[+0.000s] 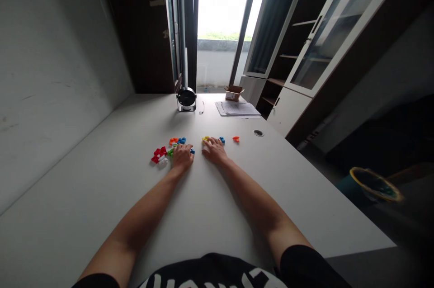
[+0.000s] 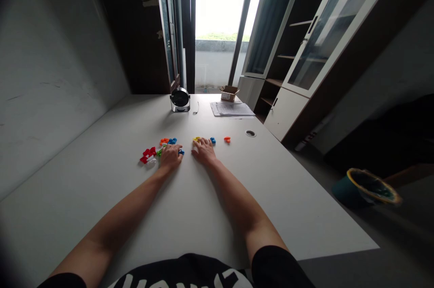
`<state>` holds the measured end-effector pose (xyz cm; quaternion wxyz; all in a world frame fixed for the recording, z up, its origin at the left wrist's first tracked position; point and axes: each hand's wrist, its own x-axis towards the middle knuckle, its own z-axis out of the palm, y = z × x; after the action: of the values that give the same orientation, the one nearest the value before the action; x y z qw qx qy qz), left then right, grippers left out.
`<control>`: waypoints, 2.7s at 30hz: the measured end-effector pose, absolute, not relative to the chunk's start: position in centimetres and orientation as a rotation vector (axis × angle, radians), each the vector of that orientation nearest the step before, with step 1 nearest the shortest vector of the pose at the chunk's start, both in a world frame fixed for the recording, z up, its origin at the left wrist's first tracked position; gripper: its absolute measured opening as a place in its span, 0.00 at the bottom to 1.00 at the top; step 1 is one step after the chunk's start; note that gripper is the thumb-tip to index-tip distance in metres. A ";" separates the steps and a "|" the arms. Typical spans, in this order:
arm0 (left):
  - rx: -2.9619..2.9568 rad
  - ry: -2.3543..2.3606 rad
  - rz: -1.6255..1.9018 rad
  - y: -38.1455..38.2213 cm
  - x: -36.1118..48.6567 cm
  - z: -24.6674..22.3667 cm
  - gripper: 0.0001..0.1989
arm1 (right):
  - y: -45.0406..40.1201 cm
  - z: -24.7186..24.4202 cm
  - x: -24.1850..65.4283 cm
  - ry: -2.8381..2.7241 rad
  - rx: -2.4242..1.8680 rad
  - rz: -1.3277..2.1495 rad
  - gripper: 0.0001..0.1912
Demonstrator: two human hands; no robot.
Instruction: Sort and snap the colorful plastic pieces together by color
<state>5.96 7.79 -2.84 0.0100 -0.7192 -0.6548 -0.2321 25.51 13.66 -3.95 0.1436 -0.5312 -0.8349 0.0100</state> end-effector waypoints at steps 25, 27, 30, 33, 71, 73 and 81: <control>-2.207 -2.075 -0.674 7.6 6.3 -2.8 0.17 | 14.0 -4.3 25.6 -2.385 -1.514 0.033 0.30; -2.206 -2.064 -0.674 7.6 6.3 -2.9 0.17 | 14.1 -4.3 25.6 -2.383 -1.519 0.041 0.30; -2.200 -2.033 -0.678 7.7 6.2 -3.0 0.16 | 14.2 -4.5 25.6 -2.370 -1.519 0.041 0.30; -2.173 -2.005 -0.683 7.7 6.2 -3.1 0.16 | 14.4 -4.8 25.7 -2.356 -1.498 0.033 0.30; -2.377 -1.826 -0.928 7.6 6.6 -2.4 0.12 | 14.5 -5.2 24.7 -2.037 -1.080 0.769 0.13; -2.360 -1.864 -0.931 7.5 6.7 -2.3 0.12 | 14.4 -5.3 24.7 -2.022 -1.072 0.772 0.13; -2.332 -1.942 -0.971 7.6 6.6 -2.2 0.12 | 14.3 -5.3 24.8 -1.990 -0.960 0.820 0.12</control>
<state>6.62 7.64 -2.20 -0.0224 -0.7317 -0.6093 -0.3047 24.81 14.33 -5.29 0.3826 -0.3762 -0.7801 0.3216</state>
